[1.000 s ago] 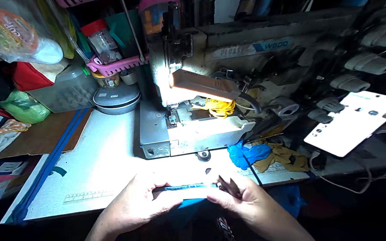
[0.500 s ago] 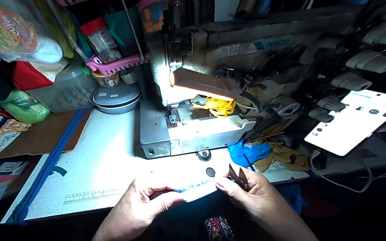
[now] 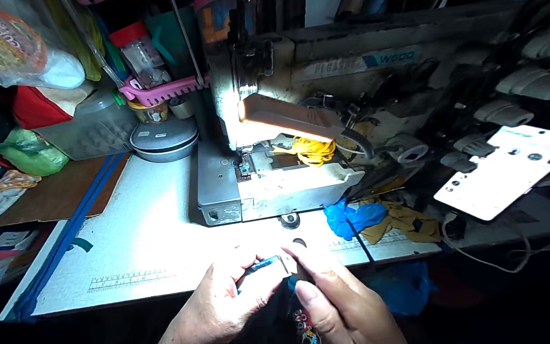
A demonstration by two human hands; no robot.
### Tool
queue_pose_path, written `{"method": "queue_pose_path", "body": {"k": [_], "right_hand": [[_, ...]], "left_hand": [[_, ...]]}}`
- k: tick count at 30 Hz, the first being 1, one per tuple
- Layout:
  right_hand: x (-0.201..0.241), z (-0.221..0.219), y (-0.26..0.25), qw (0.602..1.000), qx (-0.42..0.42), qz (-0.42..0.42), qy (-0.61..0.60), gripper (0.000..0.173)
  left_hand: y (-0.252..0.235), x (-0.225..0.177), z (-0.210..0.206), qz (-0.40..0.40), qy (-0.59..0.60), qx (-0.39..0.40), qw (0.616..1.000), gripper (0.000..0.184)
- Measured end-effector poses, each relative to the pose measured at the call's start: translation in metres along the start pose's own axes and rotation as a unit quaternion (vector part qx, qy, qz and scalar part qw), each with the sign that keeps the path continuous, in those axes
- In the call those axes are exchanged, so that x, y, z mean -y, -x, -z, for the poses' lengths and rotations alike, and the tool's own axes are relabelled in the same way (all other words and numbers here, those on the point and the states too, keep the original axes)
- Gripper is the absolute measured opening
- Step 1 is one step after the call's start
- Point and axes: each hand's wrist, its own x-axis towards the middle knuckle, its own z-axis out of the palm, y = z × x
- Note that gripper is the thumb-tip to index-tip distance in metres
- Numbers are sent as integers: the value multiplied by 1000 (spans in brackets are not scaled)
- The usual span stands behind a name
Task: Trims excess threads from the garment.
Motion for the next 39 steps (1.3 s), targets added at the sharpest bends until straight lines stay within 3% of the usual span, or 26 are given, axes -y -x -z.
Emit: {"method": "queue_pose_path", "body": {"k": [7, 15, 23, 26, 29, 34, 36, 39], "right_hand": [[16, 2, 0, 995, 1, -21, 94, 27], [23, 2, 2, 991, -3, -28, 130, 27], [22, 0, 4, 989, -19, -30, 144, 26], [19, -4, 4, 994, -29, -37, 97, 26], [13, -6, 4, 996, -31, -68, -56, 28], [-3, -8, 7, 945, -23, -79, -316, 32], [-6, -7, 9, 941, -27, -76, -327, 32], [-2, -2, 13, 978, -64, -43, -195, 26]], "left_hand": [[-1, -3, 1, -33, -62, -2, 998, 14], [3, -2, 1, -39, -88, -5, 995, 27], [4, 3, -2, -65, -93, -11, 993, 27], [3, 0, -1, -66, -106, -13, 992, 27], [3, -4, -2, -61, -92, -8, 994, 25], [2, -11, -8, -43, -46, -2, 998, 23], [2, -19, -13, -35, -93, 0, 995, 24], [3, -24, -21, -16, -155, 9, 988, 28]]}}
